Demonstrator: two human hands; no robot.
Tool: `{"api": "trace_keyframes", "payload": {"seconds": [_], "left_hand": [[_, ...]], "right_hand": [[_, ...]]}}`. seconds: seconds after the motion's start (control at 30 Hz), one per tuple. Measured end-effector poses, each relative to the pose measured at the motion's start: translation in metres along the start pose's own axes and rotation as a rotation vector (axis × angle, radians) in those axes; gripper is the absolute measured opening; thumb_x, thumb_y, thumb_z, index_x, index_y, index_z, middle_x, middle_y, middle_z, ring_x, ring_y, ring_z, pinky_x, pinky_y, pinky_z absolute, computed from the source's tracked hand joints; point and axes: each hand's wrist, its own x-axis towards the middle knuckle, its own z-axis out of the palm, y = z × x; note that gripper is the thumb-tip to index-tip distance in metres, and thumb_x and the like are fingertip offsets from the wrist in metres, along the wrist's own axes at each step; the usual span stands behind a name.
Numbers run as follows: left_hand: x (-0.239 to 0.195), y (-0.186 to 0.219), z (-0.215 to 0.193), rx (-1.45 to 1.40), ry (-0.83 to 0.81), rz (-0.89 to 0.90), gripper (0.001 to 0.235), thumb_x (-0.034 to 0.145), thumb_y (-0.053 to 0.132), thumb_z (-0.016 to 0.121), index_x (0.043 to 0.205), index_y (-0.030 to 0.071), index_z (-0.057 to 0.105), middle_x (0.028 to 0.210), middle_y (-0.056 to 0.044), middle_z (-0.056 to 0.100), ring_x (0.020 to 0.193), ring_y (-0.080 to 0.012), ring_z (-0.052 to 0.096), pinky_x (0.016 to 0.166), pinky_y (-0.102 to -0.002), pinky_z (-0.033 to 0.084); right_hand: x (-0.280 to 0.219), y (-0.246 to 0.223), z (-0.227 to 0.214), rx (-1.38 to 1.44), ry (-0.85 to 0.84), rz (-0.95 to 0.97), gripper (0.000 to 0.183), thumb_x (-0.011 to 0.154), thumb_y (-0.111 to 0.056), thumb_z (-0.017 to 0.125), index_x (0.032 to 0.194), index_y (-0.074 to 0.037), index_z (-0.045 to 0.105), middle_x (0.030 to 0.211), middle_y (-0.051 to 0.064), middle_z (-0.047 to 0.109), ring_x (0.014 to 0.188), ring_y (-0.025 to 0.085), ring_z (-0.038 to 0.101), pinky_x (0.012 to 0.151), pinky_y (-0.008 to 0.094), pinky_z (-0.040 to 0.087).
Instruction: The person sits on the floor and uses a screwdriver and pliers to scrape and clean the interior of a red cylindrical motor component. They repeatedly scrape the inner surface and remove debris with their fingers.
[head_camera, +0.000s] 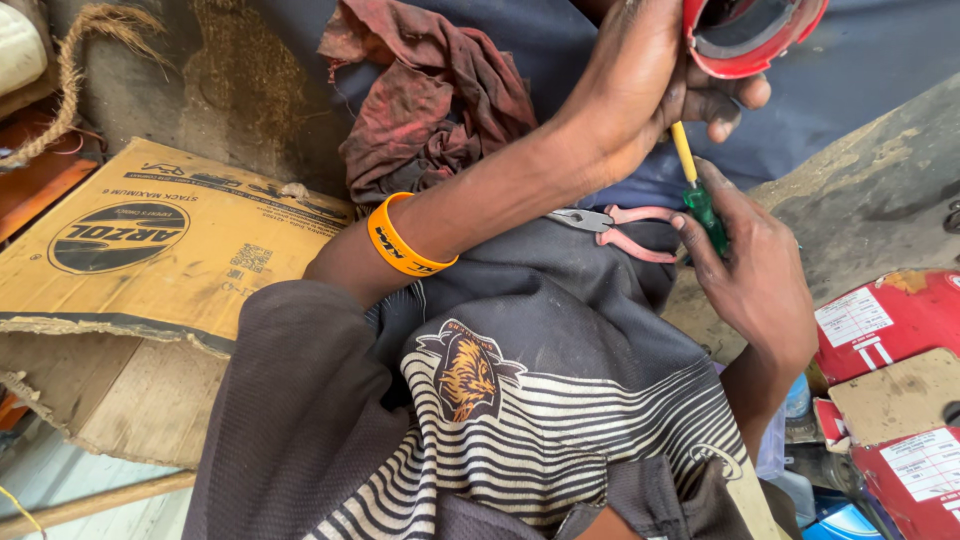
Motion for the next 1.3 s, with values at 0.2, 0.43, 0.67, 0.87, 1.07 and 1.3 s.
{"api": "trace_keyframes", "payload": {"seconds": [0.2,0.43,0.67,0.87,1.07,1.3], "left_hand": [[0.000,0.005,0.005,-0.164,0.002,-0.085,0.069,0.110,0.058,0.034,0.110,-0.006,0.059,0.084,-0.016,0.064,0.075,-0.0277,0.076,0.054,-0.039,0.060],[-0.006,0.021,0.017,-0.099,-0.024,-0.076,0.068,0.105,0.062,0.042,0.114,-0.003,0.061,0.092,-0.015,0.070,0.072,-0.0228,0.071,0.053,-0.037,0.057],[0.001,0.059,0.034,0.309,-0.089,0.175,0.060,0.100,0.037,0.073,0.143,0.007,0.043,0.114,-0.008,0.061,0.100,-0.0156,0.065,0.080,-0.031,0.055],[-0.001,0.092,0.029,0.286,-0.208,0.108,0.063,0.099,0.030,0.075,0.149,0.009,0.044,0.108,-0.010,0.061,0.092,-0.0169,0.065,0.085,-0.033,0.057],[0.022,0.074,-0.002,0.063,0.038,0.060,0.044,0.100,0.036,0.064,0.120,-0.003,0.059,0.096,-0.012,0.069,0.083,-0.0203,0.069,0.075,-0.035,0.060],[0.043,0.058,-0.031,0.188,0.183,0.153,0.030,0.095,0.033,0.062,0.110,0.007,0.057,0.081,-0.012,0.068,0.068,-0.0256,0.072,0.054,-0.037,0.061]], "right_hand": [[0.001,-0.001,-0.002,0.013,0.011,-0.015,0.055,0.098,-0.020,0.069,0.148,-0.003,0.055,0.118,0.027,0.068,0.105,0.044,0.067,0.087,0.048,0.052],[0.001,0.001,-0.004,0.037,0.044,-0.029,0.053,0.096,-0.019,0.069,0.145,-0.001,0.056,0.114,0.029,0.068,0.101,0.047,0.066,0.083,0.049,0.051],[-0.011,0.012,-0.011,0.187,0.293,0.122,0.034,0.101,-0.018,0.072,0.131,-0.001,0.069,0.086,0.017,0.068,0.075,0.026,0.062,0.072,0.037,0.053],[-0.033,0.037,-0.042,0.652,0.409,0.227,0.031,0.101,-0.007,0.065,0.131,0.000,0.066,0.093,0.000,0.067,0.074,0.004,0.058,0.057,0.021,0.045],[-0.041,0.027,-0.049,0.668,0.359,0.076,0.028,0.101,-0.003,0.064,0.128,0.003,0.061,0.094,0.002,0.066,0.073,0.005,0.059,0.062,0.019,0.047],[-0.047,-0.023,-0.042,0.260,0.425,-0.028,0.039,0.100,-0.004,0.070,0.139,-0.003,0.066,0.090,0.008,0.065,0.076,0.007,0.059,0.068,0.022,0.045]]}}
